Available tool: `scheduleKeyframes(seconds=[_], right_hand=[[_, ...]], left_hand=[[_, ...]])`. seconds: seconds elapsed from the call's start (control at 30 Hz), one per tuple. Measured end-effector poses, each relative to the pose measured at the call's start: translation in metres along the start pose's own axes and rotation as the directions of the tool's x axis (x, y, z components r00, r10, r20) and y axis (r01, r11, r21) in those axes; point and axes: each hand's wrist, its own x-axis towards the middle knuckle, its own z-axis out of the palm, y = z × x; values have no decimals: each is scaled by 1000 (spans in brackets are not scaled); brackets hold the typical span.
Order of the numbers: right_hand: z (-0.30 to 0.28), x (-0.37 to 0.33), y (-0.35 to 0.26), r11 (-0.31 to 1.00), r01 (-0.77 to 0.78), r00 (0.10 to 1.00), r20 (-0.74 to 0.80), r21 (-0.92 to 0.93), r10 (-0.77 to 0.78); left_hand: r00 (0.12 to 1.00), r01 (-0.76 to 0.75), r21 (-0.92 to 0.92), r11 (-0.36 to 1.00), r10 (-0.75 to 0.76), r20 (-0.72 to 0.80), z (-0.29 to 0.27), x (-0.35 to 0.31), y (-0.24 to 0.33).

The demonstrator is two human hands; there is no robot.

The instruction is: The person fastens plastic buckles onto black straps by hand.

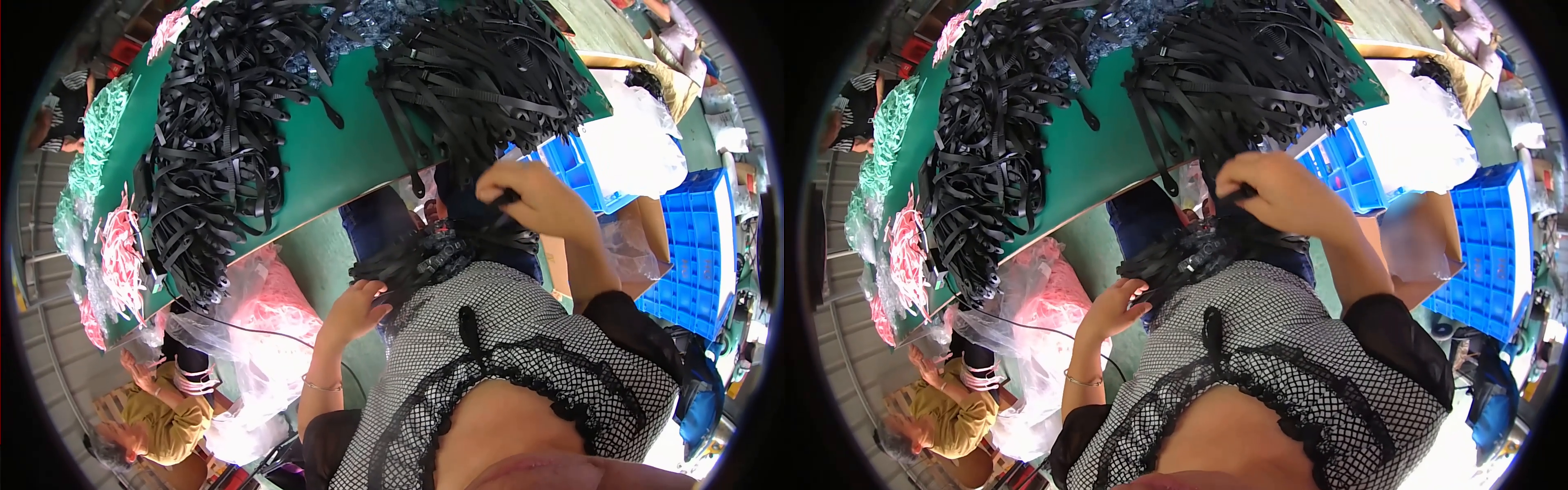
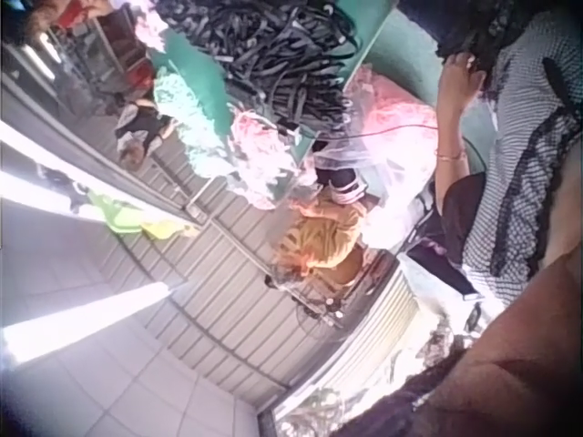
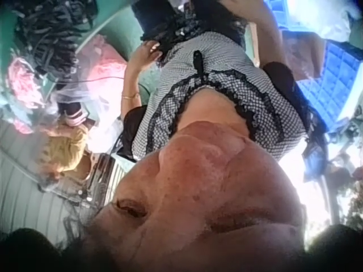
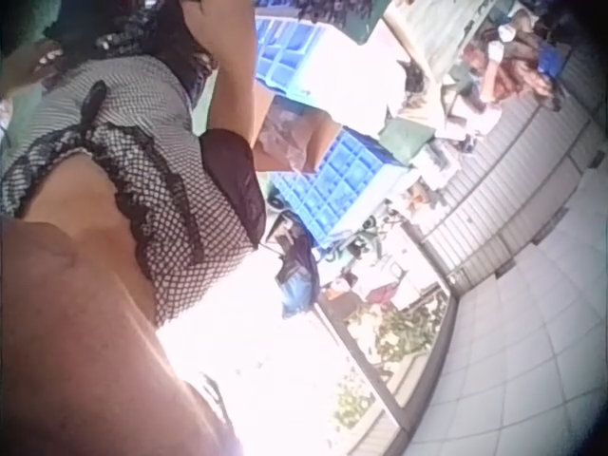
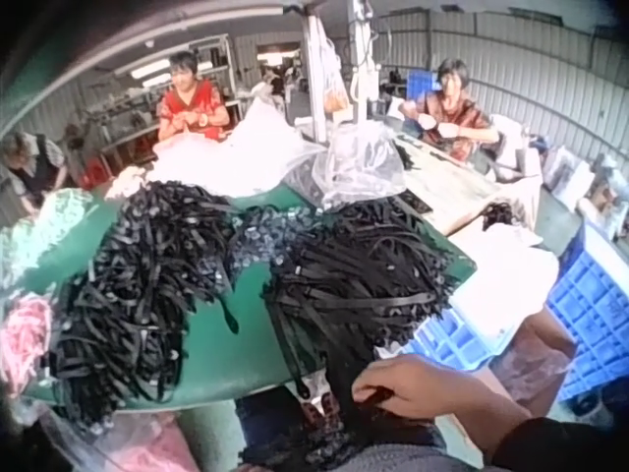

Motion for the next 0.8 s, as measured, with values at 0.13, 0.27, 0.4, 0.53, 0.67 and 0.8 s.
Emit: scheduleKeyframes(seconds=[0.13, 0.27, 0.4, 0.53, 0.67, 0.8], right_hand=[[-1, 58, -1, 976, 77, 958, -257, -201, -129], [6, 118, 15, 891, -60, 921, -369, -451, -125], [21, 149, 35, 766, -240, 929, -371, -596, 2], [20, 153, 47, 866, -216, 909, -417, -450, 10], [14, 150, 54, 982, -16, 859, -506, -186, -82], [7, 140, 51, 974, 126, 869, -494, 189, -17]], left_hand=[[994, -13, 34, 999, 16, -111, -15, 12, 20], [941, -191, -4, 982, 182, -286, -44, 42, 51], [818, -333, 51, 942, 315, -482, -84, 82, 72], [727, -326, -18, 945, 239, -644, -131, 143, 75], [550, -297, 198, 934, 337, -764, -172, 214, 77], [486, -113, 456, 883, 449, -750, -206, 274, 90]])
